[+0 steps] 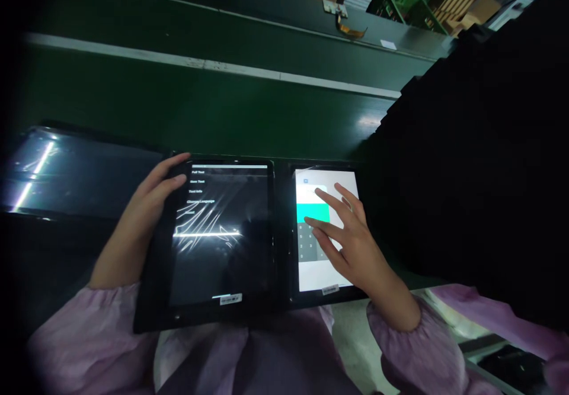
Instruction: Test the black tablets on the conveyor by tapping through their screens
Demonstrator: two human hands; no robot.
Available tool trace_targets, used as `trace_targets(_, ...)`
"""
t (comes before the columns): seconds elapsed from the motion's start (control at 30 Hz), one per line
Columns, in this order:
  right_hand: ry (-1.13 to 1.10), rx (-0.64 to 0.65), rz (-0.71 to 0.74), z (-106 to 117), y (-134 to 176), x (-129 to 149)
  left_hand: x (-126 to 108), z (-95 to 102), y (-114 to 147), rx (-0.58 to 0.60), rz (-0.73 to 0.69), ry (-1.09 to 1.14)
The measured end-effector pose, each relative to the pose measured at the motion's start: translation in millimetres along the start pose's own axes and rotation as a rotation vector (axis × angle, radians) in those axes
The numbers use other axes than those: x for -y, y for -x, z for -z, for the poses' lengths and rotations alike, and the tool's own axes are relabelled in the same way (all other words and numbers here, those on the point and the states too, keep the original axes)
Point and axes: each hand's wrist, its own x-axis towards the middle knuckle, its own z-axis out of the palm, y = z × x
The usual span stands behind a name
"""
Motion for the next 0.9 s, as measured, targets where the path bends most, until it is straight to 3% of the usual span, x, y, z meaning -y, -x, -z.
trace_targets(0.33,0.086,-0.095,-0.145,1.9,-6.5,-9.8,2.8,-0.4,-7.9,0.015,-0.006,-0.080)
trace_targets(0.57,0.129,-0.112,-0.251,-13.2,-13.5,-32.4,-5.8,-3.3,-3.3,-0.008,0.010,-0.046)
trace_targets(0.9,0.088,-0.198,-0.264,-11.6,-6.3,-30.7,10.4,1.5,-4.9,0.011,-0.073,-0.026)
